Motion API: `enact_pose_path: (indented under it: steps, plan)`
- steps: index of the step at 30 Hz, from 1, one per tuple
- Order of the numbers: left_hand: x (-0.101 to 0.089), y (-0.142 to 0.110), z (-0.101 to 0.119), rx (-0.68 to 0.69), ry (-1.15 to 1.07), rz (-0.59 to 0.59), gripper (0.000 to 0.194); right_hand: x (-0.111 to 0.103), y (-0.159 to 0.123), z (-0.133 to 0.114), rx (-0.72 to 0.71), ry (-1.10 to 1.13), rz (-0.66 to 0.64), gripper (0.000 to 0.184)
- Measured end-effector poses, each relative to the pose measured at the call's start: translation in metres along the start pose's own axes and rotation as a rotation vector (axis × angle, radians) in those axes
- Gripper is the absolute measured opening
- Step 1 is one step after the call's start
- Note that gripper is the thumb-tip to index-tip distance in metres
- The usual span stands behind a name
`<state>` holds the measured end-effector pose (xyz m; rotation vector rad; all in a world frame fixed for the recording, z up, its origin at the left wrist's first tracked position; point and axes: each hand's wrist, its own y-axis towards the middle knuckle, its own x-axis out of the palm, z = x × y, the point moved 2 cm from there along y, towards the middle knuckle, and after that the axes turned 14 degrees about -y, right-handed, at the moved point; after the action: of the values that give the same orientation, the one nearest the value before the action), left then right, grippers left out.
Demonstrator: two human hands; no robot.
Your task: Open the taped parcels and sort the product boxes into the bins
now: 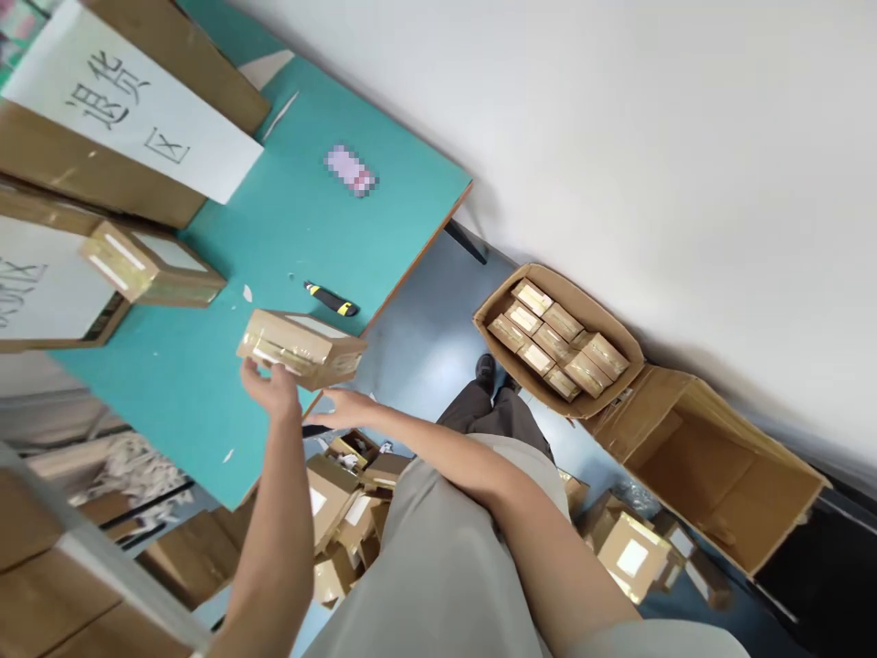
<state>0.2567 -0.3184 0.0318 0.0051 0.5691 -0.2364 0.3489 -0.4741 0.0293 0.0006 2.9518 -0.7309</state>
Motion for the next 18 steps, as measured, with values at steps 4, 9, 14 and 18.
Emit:
enact_pose_path:
  steps: [4, 9, 14, 18]
  plan:
    - [0.092, -0.048, 0.042, 0.235, 0.133, 0.025, 0.039, -0.048, -0.029, 0.039, 0.049, -0.08, 0.117, 0.026]
    - [0.24, -0.119, 0.096, 0.281, 0.054, -0.54, 0.021, -0.157, -0.099, 0.107, 0.259, -0.158, 0.325, 0.022]
    - [0.342, -0.176, 0.178, 0.453, -0.094, -0.939, 0.025, -0.271, -0.196, 0.162, 0.395, -0.222, 0.644, 0.02]
    - [0.4, -0.192, 0.255, 0.636, -0.084, -1.15, 0.031, -0.353, -0.269, 0.187, 0.535, -0.343, 0.809, 0.02]
